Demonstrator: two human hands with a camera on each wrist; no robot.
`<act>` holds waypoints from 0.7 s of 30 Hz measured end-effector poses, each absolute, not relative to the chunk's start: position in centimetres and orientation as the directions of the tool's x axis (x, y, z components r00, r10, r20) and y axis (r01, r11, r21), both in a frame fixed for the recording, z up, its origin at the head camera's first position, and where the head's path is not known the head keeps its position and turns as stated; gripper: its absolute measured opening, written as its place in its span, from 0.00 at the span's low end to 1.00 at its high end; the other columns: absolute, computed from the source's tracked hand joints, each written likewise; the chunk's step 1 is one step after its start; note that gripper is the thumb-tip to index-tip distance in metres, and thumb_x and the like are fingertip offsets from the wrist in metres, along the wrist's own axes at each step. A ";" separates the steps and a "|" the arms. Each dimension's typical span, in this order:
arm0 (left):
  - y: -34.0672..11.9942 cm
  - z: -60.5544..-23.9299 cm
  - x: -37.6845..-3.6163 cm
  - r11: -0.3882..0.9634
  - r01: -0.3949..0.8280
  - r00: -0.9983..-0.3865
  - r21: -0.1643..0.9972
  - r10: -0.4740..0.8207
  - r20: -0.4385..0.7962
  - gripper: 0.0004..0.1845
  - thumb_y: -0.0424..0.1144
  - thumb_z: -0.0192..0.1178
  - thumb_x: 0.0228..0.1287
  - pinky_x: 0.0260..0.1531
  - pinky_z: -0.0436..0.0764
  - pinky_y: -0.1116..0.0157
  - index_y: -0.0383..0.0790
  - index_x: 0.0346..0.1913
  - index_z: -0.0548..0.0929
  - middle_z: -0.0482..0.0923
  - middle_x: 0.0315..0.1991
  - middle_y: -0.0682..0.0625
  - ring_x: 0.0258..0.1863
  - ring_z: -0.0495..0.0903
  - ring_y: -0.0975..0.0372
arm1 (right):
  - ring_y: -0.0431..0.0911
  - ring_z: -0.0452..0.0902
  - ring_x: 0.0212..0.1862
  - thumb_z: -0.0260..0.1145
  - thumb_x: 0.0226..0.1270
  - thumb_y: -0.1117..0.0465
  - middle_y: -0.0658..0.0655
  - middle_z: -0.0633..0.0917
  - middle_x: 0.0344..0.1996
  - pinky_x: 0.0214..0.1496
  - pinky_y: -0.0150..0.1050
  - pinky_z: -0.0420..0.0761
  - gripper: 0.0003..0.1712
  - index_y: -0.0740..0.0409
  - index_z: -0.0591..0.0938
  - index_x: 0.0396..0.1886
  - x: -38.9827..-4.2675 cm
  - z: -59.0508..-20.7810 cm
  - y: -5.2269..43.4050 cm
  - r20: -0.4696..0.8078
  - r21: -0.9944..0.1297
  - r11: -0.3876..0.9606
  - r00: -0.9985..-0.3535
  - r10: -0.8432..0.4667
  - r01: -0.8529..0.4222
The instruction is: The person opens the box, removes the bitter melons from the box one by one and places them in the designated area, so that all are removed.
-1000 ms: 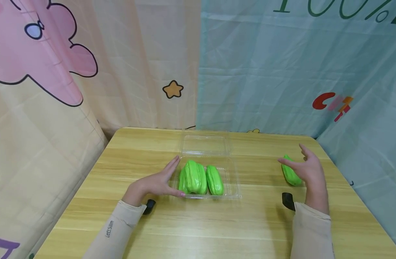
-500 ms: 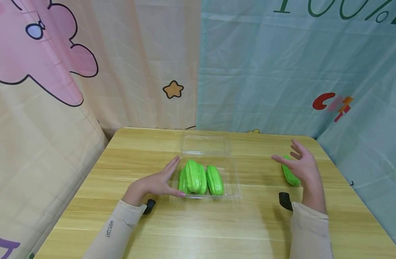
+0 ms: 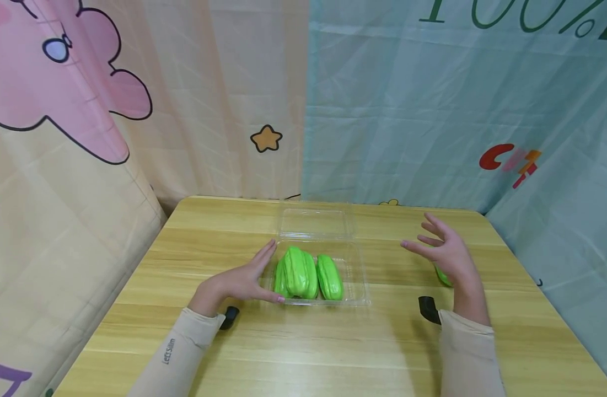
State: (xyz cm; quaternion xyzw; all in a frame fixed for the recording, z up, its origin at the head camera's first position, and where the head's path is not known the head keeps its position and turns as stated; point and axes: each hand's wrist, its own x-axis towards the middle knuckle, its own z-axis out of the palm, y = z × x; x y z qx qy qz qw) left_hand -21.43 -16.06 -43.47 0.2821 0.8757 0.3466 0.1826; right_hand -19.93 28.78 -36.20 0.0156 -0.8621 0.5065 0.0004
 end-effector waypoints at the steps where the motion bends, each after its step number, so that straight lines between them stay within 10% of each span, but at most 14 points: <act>1: -16.1 -43.5 -21.4 0.598 0.368 -0.773 0.712 0.622 -0.123 0.72 0.61 0.75 0.53 0.72 0.50 0.45 0.42 0.80 0.28 0.20 0.80 0.44 0.78 0.32 0.46 | 0.64 0.63 0.72 0.75 0.64 0.47 0.65 0.57 0.77 0.65 0.58 0.71 0.59 0.45 0.46 0.83 -20.0 -36.2 28.7 0.018 -0.873 0.486 -0.999 -0.044 -0.037; 8: -16.0 -43.4 -21.4 0.598 0.371 -0.772 0.711 0.624 -0.122 0.72 0.60 0.75 0.54 0.72 0.50 0.44 0.42 0.80 0.28 0.20 0.80 0.44 0.78 0.32 0.45 | 0.62 0.65 0.71 0.74 0.65 0.51 0.63 0.61 0.76 0.51 0.29 0.78 0.55 0.48 0.52 0.83 -20.2 -36.4 27.7 0.035 -0.896 0.437 -0.994 -0.108 -0.079; 21: -16.1 -43.4 -21.3 0.608 0.365 -0.778 0.705 0.615 -0.128 0.72 0.62 0.75 0.52 0.72 0.51 0.46 0.44 0.81 0.28 0.20 0.80 0.46 0.78 0.34 0.46 | 0.65 0.61 0.72 0.75 0.64 0.61 0.69 0.59 0.76 0.53 0.41 0.83 0.53 0.58 0.54 0.81 -20.7 -37.1 25.9 0.017 -0.958 0.277 -0.976 -0.216 -0.077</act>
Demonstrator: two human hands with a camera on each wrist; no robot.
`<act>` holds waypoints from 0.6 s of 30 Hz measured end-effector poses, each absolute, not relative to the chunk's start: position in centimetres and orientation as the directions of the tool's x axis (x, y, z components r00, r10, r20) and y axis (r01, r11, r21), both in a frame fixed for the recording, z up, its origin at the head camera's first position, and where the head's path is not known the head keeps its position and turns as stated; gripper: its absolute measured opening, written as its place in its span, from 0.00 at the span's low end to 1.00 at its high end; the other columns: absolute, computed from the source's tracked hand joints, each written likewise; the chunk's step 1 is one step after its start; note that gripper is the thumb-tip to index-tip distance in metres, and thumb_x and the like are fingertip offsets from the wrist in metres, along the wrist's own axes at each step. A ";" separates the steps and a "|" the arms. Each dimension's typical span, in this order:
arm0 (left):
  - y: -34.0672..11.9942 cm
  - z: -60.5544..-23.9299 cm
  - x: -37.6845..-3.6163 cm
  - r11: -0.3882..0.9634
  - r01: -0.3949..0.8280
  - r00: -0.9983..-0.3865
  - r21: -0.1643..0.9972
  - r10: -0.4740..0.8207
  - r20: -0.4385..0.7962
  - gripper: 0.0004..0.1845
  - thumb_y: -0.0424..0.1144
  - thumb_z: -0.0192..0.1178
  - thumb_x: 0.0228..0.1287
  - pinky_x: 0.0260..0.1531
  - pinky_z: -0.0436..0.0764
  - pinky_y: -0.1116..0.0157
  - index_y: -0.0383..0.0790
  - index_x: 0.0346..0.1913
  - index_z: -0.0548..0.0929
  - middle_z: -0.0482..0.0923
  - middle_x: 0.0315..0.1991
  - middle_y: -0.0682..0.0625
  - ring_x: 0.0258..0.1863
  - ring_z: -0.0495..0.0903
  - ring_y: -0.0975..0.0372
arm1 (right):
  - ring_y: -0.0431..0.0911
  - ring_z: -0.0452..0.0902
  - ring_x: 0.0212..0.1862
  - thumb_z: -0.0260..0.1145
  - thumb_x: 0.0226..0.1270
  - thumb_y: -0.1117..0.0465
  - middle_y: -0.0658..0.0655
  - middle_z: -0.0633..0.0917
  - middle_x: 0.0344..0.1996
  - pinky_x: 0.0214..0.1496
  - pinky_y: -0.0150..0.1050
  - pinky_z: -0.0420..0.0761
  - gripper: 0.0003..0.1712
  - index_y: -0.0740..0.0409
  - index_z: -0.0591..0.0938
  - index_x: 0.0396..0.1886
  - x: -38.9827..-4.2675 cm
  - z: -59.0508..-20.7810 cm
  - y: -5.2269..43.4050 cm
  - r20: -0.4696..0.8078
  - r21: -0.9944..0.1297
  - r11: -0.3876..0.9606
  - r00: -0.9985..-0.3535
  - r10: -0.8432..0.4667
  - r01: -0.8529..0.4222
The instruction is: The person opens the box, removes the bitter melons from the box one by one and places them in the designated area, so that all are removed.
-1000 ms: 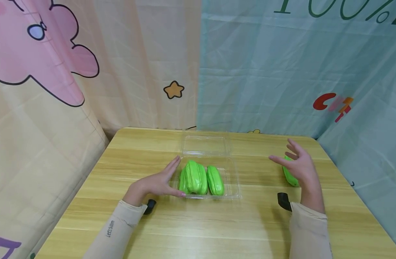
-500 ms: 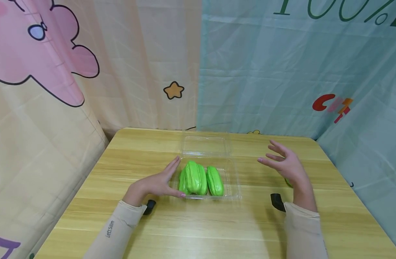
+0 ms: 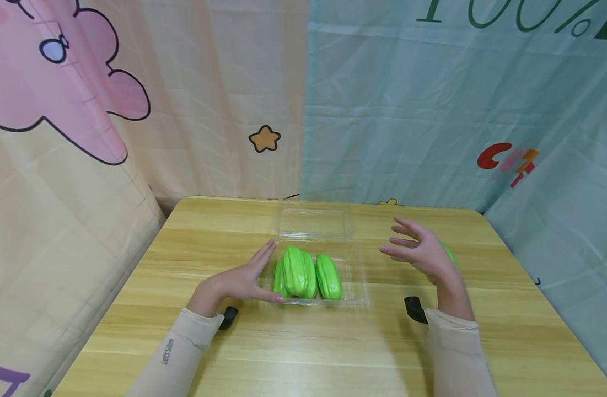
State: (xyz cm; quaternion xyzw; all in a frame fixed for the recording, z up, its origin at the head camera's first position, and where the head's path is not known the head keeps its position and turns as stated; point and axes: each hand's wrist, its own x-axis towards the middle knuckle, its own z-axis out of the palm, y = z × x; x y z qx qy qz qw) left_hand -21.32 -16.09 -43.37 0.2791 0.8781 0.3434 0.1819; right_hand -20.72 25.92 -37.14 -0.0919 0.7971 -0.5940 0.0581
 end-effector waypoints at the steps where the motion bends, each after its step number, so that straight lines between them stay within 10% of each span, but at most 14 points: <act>1: -16.1 -43.4 -21.4 0.608 0.366 -0.778 0.705 0.616 -0.127 0.72 0.62 0.75 0.52 0.72 0.51 0.45 0.44 0.81 0.28 0.20 0.80 0.45 0.78 0.33 0.46 | 0.66 0.61 0.72 0.75 0.64 0.61 0.69 0.60 0.75 0.53 0.41 0.83 0.53 0.58 0.54 0.81 -20.7 -37.2 25.8 0.015 -0.957 0.278 -0.974 -0.224 -0.079; 18: -16.1 -43.6 -21.3 0.599 0.370 -0.777 0.710 0.619 -0.117 0.73 0.62 0.75 0.52 0.73 0.49 0.46 0.47 0.80 0.27 0.19 0.80 0.47 0.78 0.31 0.47 | 0.66 0.65 0.69 0.77 0.60 0.62 0.69 0.63 0.73 0.56 0.50 0.82 0.53 0.59 0.58 0.80 -20.9 -37.8 23.5 -0.009 -0.953 0.287 -0.941 -0.337 -0.094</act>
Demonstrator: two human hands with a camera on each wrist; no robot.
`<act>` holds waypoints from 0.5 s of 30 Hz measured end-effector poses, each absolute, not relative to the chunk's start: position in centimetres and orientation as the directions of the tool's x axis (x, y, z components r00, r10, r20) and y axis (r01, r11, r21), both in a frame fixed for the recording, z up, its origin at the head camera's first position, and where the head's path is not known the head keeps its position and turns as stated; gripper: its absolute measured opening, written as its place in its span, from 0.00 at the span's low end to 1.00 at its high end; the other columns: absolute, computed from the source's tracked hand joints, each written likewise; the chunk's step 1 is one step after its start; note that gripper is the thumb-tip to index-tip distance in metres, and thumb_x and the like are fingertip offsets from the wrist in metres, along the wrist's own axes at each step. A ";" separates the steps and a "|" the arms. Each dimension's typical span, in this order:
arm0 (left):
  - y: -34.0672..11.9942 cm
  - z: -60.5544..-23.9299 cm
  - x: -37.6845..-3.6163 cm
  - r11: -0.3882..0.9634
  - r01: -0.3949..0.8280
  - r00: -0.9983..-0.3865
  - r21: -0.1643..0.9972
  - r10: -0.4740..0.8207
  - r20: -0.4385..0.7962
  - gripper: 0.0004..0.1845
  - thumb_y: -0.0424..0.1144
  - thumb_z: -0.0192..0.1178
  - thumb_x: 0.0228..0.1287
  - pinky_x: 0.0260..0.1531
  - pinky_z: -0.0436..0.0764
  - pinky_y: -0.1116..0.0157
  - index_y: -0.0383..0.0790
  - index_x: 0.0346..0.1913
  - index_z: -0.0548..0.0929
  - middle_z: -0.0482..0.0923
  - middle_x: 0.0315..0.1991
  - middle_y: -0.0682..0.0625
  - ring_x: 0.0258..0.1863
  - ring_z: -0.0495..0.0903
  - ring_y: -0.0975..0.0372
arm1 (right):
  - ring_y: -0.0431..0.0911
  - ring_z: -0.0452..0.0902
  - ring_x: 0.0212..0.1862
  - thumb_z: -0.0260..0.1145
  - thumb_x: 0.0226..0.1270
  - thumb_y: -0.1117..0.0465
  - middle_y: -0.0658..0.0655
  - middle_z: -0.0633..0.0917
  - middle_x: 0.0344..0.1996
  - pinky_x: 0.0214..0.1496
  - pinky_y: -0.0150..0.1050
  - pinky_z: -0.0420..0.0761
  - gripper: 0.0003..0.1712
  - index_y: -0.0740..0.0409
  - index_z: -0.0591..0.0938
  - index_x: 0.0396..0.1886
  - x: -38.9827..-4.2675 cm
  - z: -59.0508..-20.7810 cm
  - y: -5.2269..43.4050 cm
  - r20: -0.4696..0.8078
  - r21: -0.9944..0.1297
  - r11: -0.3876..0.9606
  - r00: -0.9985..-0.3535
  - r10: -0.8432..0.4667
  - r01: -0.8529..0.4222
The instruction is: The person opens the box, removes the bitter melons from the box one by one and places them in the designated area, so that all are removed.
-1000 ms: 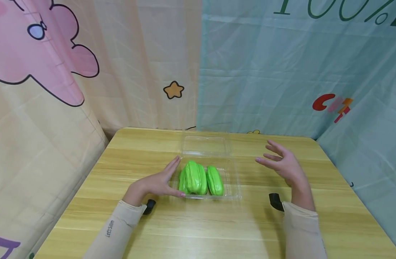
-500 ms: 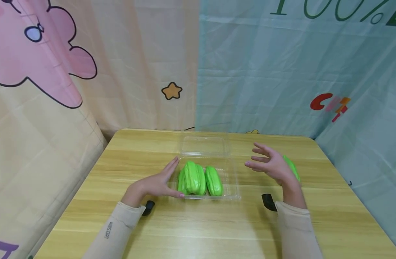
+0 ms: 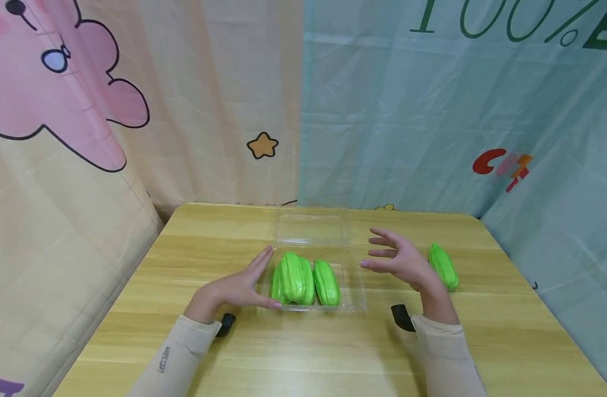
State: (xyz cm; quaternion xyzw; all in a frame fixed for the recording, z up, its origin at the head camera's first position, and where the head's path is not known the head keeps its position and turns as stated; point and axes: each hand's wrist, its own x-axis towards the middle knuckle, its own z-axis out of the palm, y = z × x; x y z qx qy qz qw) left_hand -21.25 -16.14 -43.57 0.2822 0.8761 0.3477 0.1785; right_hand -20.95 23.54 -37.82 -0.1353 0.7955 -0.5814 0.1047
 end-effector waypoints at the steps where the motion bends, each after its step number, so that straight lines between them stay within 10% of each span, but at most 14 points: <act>1: -16.1 -43.6 -21.2 0.600 0.370 -0.777 0.709 0.619 -0.118 0.73 0.62 0.75 0.52 0.73 0.48 0.47 0.47 0.80 0.27 0.19 0.80 0.48 0.78 0.31 0.48 | 0.66 0.65 0.69 0.77 0.60 0.61 0.69 0.64 0.73 0.56 0.50 0.81 0.53 0.59 0.58 0.80 -20.9 -37.8 23.5 -0.008 -0.951 0.293 -0.940 -0.340 -0.098; 15: -16.1 -43.6 -21.2 0.608 0.380 -0.780 0.697 0.615 -0.112 0.72 0.62 0.74 0.52 0.72 0.52 0.44 0.43 0.81 0.29 0.22 0.80 0.44 0.78 0.34 0.45 | 0.64 0.69 0.67 0.80 0.57 0.57 0.69 0.67 0.71 0.58 0.53 0.80 0.55 0.56 0.60 0.79 -20.7 -38.2 21.4 -0.043 -0.937 0.335 -0.921 -0.386 -0.096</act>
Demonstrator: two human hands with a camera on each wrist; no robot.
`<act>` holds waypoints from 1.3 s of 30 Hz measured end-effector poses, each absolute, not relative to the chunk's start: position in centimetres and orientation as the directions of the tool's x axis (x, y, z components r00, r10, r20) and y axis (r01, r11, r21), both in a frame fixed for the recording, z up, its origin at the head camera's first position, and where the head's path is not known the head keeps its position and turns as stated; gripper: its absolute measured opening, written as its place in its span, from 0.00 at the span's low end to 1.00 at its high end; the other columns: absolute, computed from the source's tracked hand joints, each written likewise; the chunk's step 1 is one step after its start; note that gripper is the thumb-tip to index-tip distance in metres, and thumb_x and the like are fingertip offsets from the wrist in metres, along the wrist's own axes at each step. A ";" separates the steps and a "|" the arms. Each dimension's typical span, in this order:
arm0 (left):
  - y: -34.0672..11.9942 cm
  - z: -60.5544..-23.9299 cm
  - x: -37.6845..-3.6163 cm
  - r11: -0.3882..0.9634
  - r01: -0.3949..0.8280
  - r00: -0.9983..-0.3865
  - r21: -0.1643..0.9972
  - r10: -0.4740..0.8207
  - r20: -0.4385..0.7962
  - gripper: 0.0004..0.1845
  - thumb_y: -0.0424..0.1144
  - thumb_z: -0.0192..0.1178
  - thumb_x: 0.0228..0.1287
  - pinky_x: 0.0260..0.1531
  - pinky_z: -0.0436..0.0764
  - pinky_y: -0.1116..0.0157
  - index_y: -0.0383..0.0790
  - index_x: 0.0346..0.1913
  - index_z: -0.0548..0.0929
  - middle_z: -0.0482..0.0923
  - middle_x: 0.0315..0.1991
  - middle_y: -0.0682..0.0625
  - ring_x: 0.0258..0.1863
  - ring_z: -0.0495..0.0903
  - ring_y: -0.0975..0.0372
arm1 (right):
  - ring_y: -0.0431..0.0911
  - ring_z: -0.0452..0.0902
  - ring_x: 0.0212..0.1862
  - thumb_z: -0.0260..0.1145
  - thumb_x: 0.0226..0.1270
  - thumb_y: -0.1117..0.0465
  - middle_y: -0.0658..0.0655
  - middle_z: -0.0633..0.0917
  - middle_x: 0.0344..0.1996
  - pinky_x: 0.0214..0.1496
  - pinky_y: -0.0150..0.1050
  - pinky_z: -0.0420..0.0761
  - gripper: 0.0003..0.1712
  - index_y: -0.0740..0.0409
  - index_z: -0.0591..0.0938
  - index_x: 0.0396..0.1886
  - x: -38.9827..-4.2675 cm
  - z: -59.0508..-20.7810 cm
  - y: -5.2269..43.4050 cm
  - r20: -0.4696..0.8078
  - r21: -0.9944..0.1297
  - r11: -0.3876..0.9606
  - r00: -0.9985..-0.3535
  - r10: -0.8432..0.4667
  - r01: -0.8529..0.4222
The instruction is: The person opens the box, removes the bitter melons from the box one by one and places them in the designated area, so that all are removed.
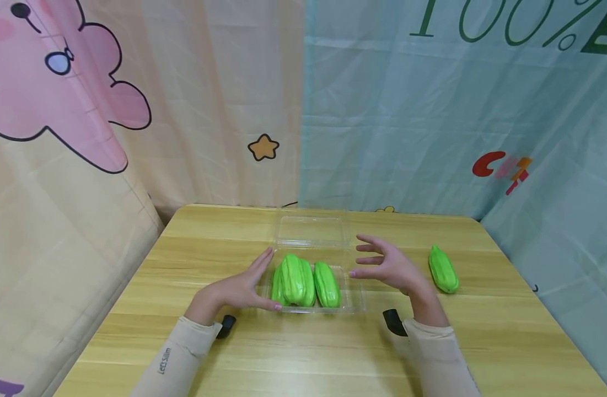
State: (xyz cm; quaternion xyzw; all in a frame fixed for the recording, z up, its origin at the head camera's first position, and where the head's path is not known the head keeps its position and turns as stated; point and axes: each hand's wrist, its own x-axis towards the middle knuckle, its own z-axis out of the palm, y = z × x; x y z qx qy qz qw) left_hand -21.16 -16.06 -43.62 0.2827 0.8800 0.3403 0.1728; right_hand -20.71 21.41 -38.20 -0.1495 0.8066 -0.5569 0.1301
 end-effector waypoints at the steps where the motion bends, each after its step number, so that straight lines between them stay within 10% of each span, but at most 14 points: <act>1: -16.1 -43.6 -21.1 0.608 0.381 -0.780 0.697 0.616 -0.111 0.72 0.62 0.74 0.52 0.72 0.52 0.44 0.44 0.81 0.29 0.22 0.80 0.44 0.78 0.34 0.44 | 0.64 0.69 0.67 0.80 0.57 0.57 0.69 0.67 0.71 0.57 0.53 0.80 0.55 0.56 0.60 0.79 -20.7 -38.3 21.3 -0.047 -0.937 0.336 -0.920 -0.390 -0.095; 39: -16.1 -43.8 -21.3 0.602 0.397 -0.770 0.693 0.629 -0.106 0.72 0.62 0.74 0.53 0.72 0.51 0.45 0.42 0.80 0.28 0.21 0.80 0.43 0.78 0.33 0.45 | 0.70 0.57 0.72 0.83 0.52 0.58 0.75 0.58 0.74 0.64 0.61 0.72 0.64 0.59 0.51 0.81 -20.3 -40.0 17.0 -0.170 -0.904 0.426 -0.881 -0.441 -0.039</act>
